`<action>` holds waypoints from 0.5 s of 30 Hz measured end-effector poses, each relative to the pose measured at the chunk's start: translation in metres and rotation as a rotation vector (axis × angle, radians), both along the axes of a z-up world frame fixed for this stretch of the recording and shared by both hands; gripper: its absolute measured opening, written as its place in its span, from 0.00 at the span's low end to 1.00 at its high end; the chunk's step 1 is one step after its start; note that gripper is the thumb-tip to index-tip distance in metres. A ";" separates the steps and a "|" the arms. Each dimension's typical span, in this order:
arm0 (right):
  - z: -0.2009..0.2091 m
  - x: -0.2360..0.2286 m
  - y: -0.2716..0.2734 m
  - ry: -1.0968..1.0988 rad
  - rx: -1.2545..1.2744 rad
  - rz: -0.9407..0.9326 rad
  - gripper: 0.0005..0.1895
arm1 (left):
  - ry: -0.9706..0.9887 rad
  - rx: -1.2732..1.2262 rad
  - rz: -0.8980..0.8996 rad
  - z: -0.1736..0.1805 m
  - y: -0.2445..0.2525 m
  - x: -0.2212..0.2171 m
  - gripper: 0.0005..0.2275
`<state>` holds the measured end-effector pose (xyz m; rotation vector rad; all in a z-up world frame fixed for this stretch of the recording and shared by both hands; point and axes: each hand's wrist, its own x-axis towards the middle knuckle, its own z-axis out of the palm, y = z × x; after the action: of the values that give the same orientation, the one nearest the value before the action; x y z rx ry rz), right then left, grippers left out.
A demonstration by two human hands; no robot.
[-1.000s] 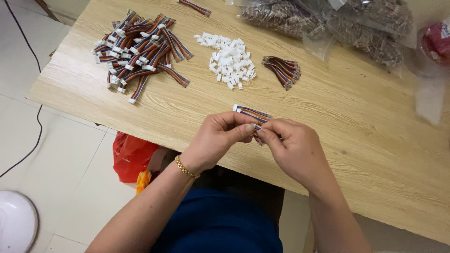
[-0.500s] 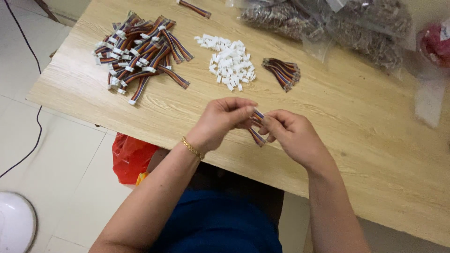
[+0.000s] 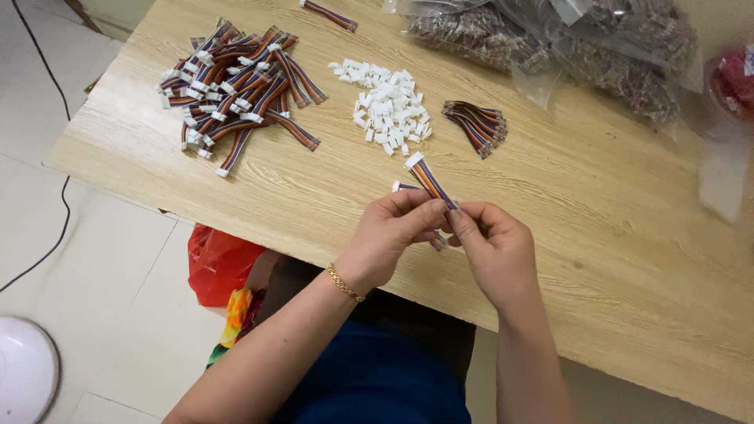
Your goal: Assembling ribbon cables into plastic connector housings
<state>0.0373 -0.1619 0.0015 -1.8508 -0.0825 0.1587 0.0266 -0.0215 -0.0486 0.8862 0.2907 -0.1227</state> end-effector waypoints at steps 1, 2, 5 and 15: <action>-0.004 0.000 -0.001 -0.002 -0.009 0.001 0.08 | 0.001 0.008 0.017 -0.001 -0.003 0.001 0.15; -0.003 -0.002 -0.001 -0.005 -0.011 0.011 0.08 | -0.002 0.006 0.026 -0.006 -0.006 0.003 0.15; -0.001 -0.006 -0.002 -0.037 -0.047 0.000 0.08 | 0.004 0.011 0.075 -0.012 -0.010 0.005 0.13; -0.004 -0.011 0.001 -0.008 0.069 -0.067 0.09 | 0.000 0.045 0.035 0.019 -0.006 -0.010 0.14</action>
<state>0.0267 -0.1610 -0.0026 -1.7827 -0.0307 0.1007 0.0167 -0.0273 -0.0293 0.9257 0.3101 -0.0846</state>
